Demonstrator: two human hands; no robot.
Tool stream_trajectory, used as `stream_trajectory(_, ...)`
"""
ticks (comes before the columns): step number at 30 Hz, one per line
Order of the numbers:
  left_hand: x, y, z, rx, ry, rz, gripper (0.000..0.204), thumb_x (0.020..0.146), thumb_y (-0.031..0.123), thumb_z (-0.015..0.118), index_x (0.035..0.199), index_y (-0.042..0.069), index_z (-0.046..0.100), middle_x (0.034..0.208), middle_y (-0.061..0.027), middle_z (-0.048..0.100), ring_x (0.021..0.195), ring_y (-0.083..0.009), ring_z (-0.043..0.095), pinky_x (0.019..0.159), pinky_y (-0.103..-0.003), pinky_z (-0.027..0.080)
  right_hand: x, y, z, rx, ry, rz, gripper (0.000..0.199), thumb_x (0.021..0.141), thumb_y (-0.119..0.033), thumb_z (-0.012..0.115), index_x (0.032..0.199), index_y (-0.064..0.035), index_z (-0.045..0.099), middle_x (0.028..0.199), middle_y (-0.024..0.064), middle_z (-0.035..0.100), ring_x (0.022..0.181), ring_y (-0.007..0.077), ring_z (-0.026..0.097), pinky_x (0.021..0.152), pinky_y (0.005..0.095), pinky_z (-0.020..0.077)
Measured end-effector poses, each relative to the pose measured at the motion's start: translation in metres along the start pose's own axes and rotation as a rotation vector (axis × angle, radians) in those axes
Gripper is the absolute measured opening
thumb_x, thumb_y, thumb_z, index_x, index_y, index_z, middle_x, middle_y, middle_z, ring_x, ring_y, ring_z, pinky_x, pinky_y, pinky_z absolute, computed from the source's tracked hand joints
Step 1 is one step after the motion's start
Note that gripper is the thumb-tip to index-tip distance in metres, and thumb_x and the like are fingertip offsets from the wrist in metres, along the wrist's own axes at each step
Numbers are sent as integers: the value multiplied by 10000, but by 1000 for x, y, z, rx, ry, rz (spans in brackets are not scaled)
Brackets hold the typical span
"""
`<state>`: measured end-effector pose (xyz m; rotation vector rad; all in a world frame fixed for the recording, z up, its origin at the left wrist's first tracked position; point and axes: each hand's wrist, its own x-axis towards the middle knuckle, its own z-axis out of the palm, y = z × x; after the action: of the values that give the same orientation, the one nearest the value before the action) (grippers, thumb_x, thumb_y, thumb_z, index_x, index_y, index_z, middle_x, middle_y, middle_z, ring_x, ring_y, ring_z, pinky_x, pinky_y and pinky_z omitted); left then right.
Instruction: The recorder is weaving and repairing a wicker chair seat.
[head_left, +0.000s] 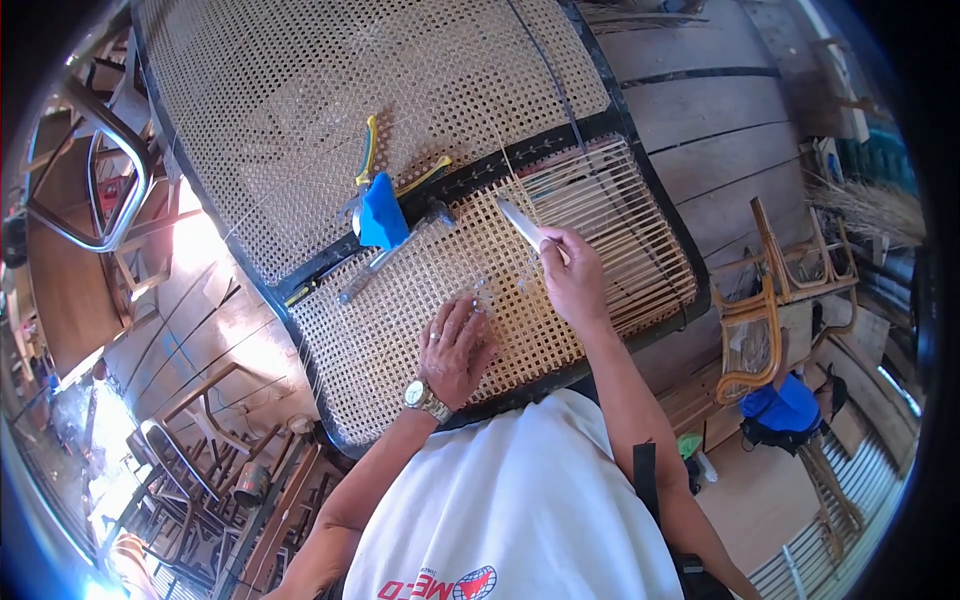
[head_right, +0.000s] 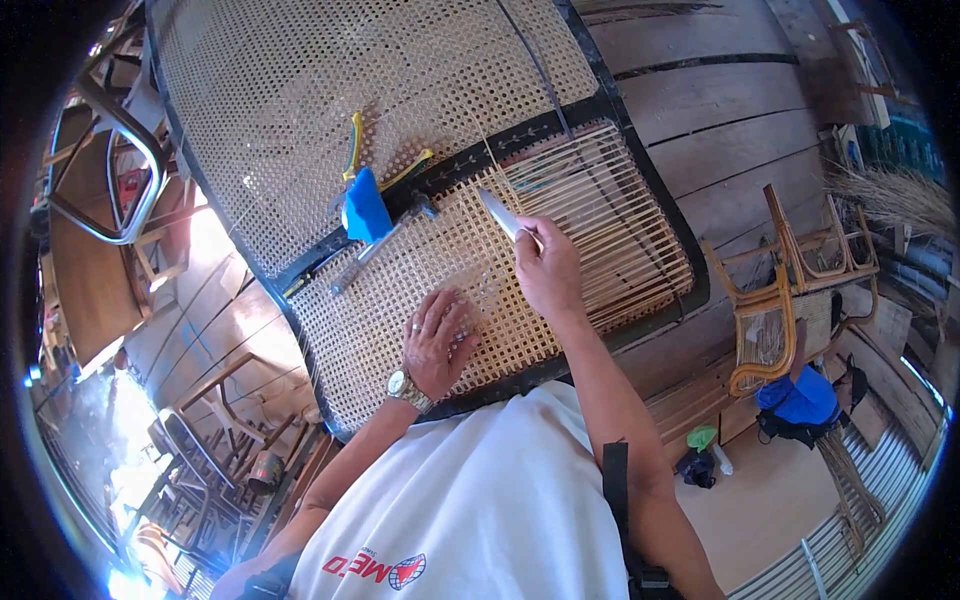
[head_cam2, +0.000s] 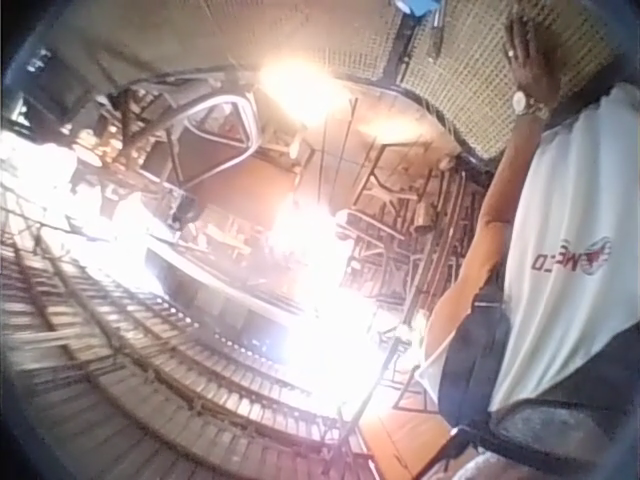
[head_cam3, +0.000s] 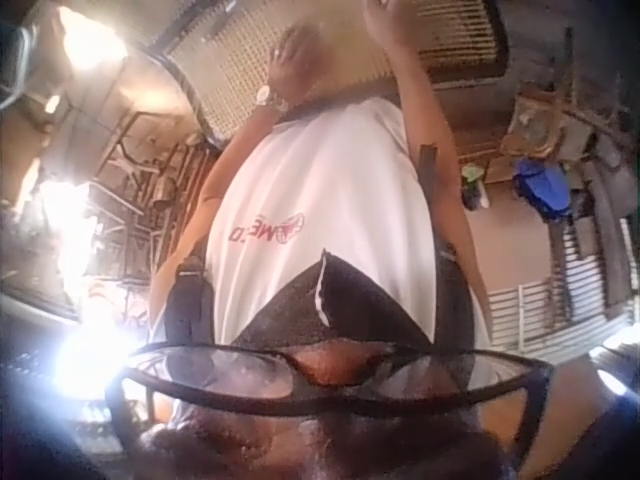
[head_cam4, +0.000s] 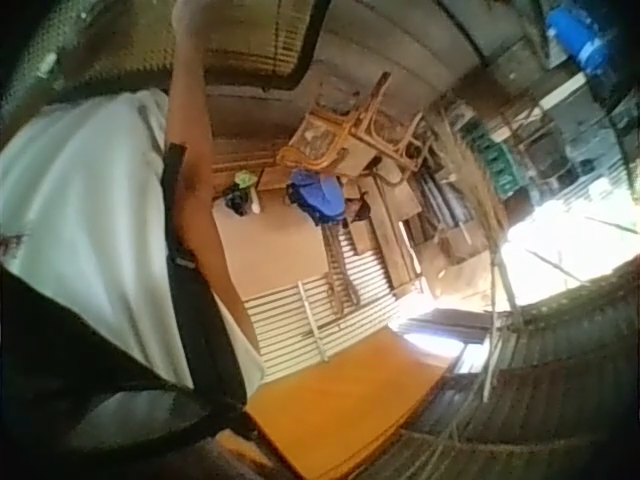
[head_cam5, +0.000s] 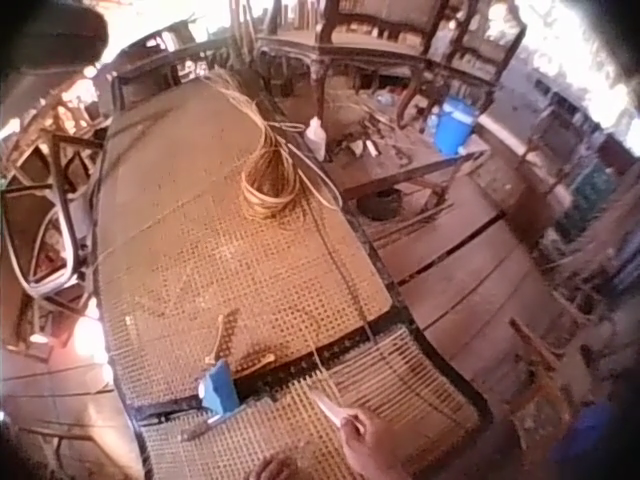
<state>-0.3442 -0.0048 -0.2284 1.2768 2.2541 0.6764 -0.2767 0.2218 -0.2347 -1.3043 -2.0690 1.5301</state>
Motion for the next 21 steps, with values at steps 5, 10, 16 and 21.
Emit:
stream_trajectory(5,1,-3,0,14,7,1,533,893,286,708,1371,116,544,1493,-128,475,1392,-369,419,1081,-530,368,1,-26,2,3,-51,158,215,976,-91,580,1153,10,648,855,155,691,680,163,655,574,305,507)
stream_trajectory(10,1,-4,0,-3,3,-8,509,900,278,701,1361,116,555,1494,-126,474,1390,-369,421,1089,-532,359,-5,-19,2,166,15,154,200,972,-84,590,1135,17,646,855,158,692,689,151,647,574,305,498)
stream_trajectory(16,1,-2,-1,-13,9,-9,498,908,282,695,1359,118,561,1497,-128,473,1391,-370,421,1090,-533,358,0,-13,1,43,6,95,191,978,-74,578,1127,29,642,830,116,677,681,111,609,577,288,494)
stream_trajectory(21,1,-1,-4,-12,-8,-17,491,912,278,690,1360,119,563,1495,-129,476,1391,-368,420,1079,-530,365,-3,-20,0,90,44,145,188,980,-76,571,1122,24,642,816,111,678,644,116,616,547,277,485)
